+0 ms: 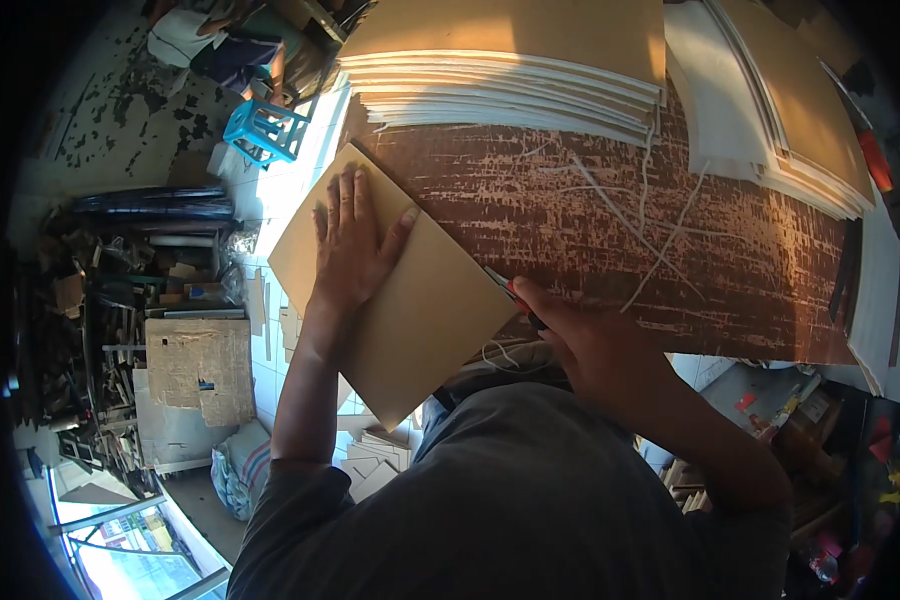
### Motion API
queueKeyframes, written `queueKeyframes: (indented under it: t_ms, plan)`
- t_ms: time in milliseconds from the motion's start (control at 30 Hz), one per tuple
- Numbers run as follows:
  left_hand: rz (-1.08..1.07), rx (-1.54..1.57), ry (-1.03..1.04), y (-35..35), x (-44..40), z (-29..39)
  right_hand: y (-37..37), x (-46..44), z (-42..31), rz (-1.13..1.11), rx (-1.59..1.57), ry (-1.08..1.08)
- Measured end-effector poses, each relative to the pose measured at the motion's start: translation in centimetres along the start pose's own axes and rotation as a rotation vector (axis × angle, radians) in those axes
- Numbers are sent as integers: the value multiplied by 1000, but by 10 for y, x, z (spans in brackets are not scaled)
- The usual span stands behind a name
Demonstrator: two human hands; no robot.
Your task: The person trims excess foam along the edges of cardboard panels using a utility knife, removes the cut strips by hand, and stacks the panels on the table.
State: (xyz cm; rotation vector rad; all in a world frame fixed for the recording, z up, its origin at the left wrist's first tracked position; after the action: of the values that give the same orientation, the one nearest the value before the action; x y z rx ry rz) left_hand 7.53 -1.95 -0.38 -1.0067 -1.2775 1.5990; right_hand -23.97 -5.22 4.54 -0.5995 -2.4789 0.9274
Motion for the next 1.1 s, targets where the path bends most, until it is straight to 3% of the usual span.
queueKeyframes:
  t_ms: [67, 133, 467, 600, 700, 867, 1100]
  plan:
    - [-14, 4, -23, -1, -1, 0, 6, 13, 6, 47, 6, -14]
    - [-31, 17, -25, -2, 0, 2, 9, 22, 9, 230, 46, -156]
    - [23, 112, 83, -1, 10, 11, 8, 33, 10, 93, -25, 24]
    - [-136, 143, 273, -11, 33, 60, 15, 34, 13, 215, -64, -64]
    - [-151, 106, 276, -10, 46, 74, 12, 32, 11, 238, -86, -69]
    - [-190, 102, 103, -5, 55, 75, 10, 20, 7, 216, -84, -29]
    - [-221, 133, 95, -3, 59, 80, 12, -9, 5, 228, -102, -94]
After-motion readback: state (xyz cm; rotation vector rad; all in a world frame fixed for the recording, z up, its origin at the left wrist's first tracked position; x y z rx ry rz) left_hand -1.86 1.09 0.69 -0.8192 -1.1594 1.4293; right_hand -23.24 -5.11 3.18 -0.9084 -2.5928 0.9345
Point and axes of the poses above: each hand's wrist, its own x-axis away from the middle knuckle, its own y-axis out of the palm, z = x × y, the point moved 4 cm from there along -x, towards the middle knuckle, and after that the axes turned 6 degrees about x, right-handed, at the moved point
